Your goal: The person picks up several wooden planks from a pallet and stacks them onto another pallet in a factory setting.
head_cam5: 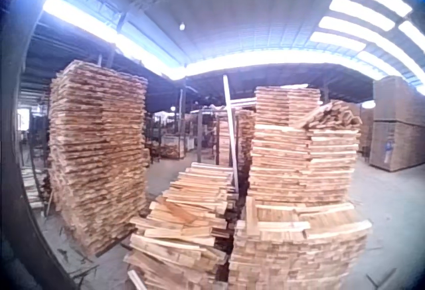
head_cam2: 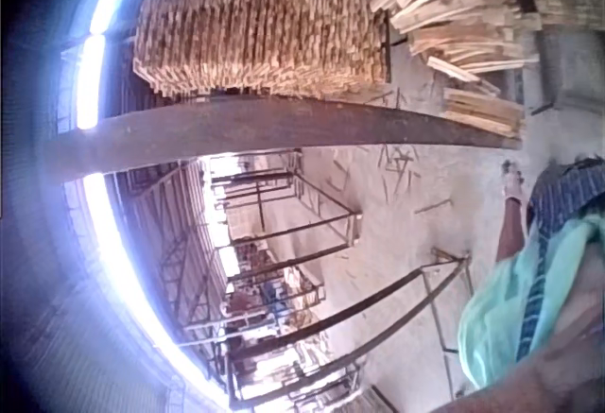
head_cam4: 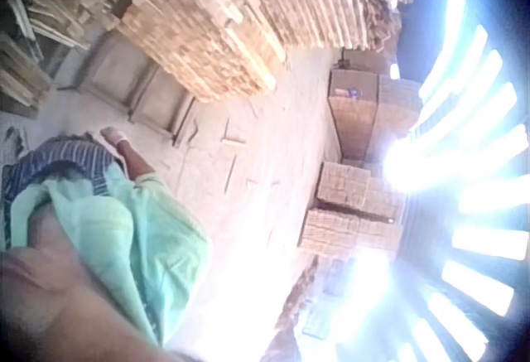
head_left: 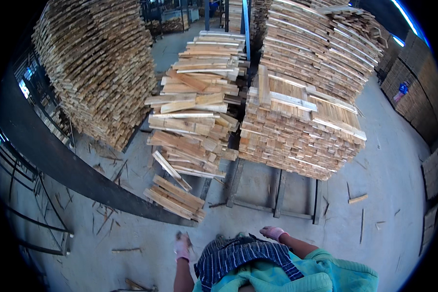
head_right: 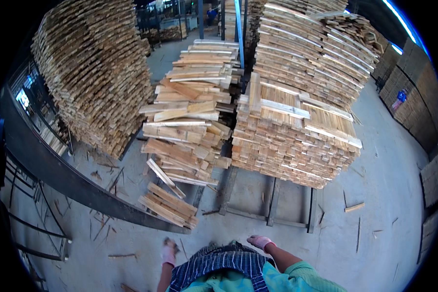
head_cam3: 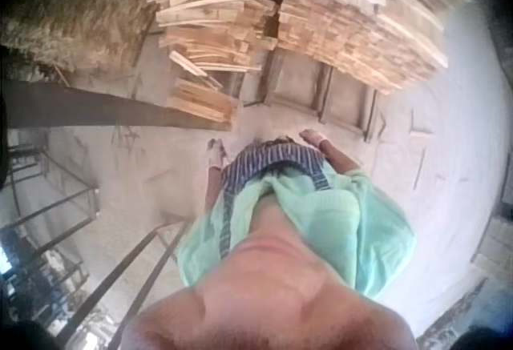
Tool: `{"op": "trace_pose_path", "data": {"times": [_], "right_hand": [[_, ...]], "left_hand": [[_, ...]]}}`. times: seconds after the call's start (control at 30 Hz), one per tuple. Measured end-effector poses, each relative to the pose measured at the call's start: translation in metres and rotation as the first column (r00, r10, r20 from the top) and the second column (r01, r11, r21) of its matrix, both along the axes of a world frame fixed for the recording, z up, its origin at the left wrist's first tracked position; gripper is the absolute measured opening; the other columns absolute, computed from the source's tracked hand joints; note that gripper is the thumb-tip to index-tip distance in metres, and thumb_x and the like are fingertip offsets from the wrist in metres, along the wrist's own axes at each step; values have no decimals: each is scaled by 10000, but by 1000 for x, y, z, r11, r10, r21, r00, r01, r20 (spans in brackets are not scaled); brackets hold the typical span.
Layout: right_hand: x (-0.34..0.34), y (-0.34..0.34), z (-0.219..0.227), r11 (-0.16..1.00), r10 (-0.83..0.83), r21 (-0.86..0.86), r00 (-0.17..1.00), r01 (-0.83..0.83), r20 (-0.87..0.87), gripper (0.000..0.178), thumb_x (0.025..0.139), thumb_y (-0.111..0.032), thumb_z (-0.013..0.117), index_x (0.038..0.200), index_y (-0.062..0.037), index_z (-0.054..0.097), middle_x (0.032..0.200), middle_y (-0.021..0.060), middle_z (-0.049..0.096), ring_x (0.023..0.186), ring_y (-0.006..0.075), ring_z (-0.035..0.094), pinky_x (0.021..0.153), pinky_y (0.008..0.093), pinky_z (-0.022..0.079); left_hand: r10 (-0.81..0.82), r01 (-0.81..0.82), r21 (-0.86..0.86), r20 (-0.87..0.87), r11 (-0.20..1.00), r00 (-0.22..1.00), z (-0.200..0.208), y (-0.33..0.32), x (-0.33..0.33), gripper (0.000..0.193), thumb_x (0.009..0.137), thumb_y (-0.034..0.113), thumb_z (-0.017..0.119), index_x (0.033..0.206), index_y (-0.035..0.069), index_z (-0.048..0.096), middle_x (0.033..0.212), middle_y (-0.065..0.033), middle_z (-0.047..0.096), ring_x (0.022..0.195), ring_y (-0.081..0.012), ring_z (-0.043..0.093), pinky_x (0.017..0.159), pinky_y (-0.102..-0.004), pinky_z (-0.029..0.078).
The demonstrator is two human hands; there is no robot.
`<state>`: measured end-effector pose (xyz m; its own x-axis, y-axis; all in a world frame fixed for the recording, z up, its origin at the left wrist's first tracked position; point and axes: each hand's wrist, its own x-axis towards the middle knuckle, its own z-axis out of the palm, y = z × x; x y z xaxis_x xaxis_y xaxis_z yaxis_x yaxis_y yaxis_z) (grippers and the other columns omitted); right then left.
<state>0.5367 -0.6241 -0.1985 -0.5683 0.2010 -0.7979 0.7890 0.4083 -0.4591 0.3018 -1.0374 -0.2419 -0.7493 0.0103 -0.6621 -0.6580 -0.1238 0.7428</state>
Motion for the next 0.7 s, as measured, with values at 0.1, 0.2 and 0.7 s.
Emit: {"op": "trace_pose_path", "data": {"times": [0.1,0.2,0.7], "right_hand": [[17,9,1,1000,10,1,1000,-10,-26,529,962,-462,483,1225,-43,668,1103,118,710,981,235,671,880,369,523],[26,11,6,957,286,87,946,-276,-151,524,966,-452,476,1232,-39,659,1142,116,705,999,237,675,884,365,523],[-97,-60,54,996,79,-13,948,-87,-308,570,979,-500,460,1237,-28,648,1006,95,710,902,213,663,817,346,522]], "left_hand": [[-23,-30,-154,-333,988,943,117,39,-39,669,913,119,704,1501,71,390,1042,-9,606,832,-101,573,724,-269,525],[17,-87,-73,-663,994,748,189,60,-63,770,884,56,768,1539,54,362,1384,-120,546,1246,-197,543,1054,-349,478],[-52,152,97,-653,984,755,232,38,-103,515,878,77,769,1346,76,555,1118,-18,634,1007,-125,614,914,-283,518]]}}
